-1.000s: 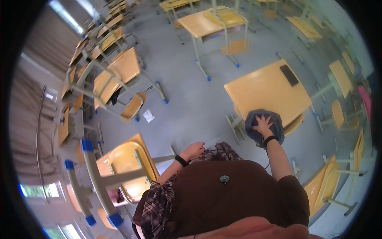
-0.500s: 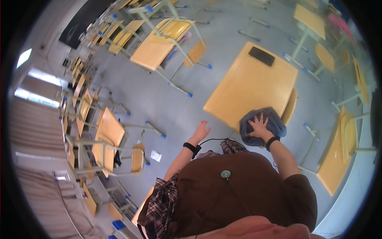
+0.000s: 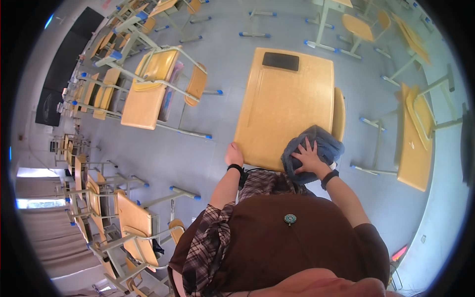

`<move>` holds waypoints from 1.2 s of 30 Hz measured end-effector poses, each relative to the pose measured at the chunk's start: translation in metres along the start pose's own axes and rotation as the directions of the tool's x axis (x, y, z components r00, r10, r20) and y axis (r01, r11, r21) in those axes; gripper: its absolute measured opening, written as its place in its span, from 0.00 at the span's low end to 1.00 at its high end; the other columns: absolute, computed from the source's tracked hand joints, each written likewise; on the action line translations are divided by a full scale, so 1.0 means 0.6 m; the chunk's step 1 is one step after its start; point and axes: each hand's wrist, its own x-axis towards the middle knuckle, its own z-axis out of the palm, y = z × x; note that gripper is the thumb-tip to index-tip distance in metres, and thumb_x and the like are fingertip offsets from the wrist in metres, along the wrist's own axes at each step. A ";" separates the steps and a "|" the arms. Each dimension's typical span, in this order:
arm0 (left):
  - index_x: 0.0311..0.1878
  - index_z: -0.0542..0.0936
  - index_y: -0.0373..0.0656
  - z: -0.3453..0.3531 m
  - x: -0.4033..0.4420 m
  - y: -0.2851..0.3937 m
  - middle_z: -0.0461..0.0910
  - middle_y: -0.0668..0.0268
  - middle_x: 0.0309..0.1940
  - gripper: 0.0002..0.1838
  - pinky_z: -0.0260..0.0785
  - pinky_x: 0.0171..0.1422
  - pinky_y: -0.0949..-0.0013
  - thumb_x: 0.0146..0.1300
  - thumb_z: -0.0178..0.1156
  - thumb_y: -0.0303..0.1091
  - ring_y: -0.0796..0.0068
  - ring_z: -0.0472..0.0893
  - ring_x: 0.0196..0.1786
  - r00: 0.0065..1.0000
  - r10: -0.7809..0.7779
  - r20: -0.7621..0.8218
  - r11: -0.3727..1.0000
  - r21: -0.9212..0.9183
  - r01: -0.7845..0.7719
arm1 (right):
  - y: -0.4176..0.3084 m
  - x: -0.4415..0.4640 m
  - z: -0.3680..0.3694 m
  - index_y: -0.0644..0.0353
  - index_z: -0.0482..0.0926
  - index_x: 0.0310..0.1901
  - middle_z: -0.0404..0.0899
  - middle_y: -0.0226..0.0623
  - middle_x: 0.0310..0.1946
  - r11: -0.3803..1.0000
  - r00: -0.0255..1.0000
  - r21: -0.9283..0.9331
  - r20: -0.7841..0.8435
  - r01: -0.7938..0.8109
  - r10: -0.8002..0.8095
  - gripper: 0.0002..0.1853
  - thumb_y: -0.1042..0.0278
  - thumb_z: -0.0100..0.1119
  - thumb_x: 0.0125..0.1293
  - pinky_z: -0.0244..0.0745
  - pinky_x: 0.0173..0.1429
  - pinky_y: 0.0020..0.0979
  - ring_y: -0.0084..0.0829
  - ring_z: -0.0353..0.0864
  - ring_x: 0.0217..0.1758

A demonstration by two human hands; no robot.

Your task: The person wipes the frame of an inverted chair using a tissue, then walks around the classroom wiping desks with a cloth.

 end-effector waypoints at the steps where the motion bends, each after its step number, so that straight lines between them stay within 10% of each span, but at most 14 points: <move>1: 0.41 0.73 0.40 0.001 0.002 0.000 0.77 0.47 0.35 0.22 0.66 0.44 0.50 0.64 0.36 0.47 0.44 0.75 0.41 1.000 0.014 0.013 1.000 0.015 -0.015 | -0.001 0.000 -0.001 0.37 0.70 0.56 0.54 0.43 0.65 1.000 1.000 -0.004 0.000 -0.005 0.005 0.43 0.39 0.69 0.31 0.20 0.62 0.69 0.56 0.28 0.71; 25: 0.41 0.75 0.46 0.012 0.001 -0.018 0.79 0.57 0.32 0.14 0.68 0.35 0.53 0.61 0.44 0.41 0.52 0.78 0.34 0.993 0.081 -0.090 0.996 -0.027 -0.084 | -0.114 0.296 -0.060 0.35 0.58 0.64 0.41 0.48 0.68 0.821 0.824 0.127 -0.040 -0.556 0.565 0.46 0.40 0.65 0.40 0.19 0.53 0.77 0.67 0.15 0.67; 36: 0.44 0.76 0.46 0.002 -0.002 -0.006 0.79 0.54 0.32 0.16 0.68 0.39 0.53 0.61 0.42 0.41 0.50 0.77 0.35 0.997 0.049 -0.055 0.998 -0.026 -0.050 | -0.110 0.348 -0.116 0.33 0.57 0.64 0.41 0.41 0.69 0.858 0.861 0.123 -0.048 -0.498 0.507 0.43 0.38 0.62 0.44 0.25 0.58 0.75 0.61 0.21 0.69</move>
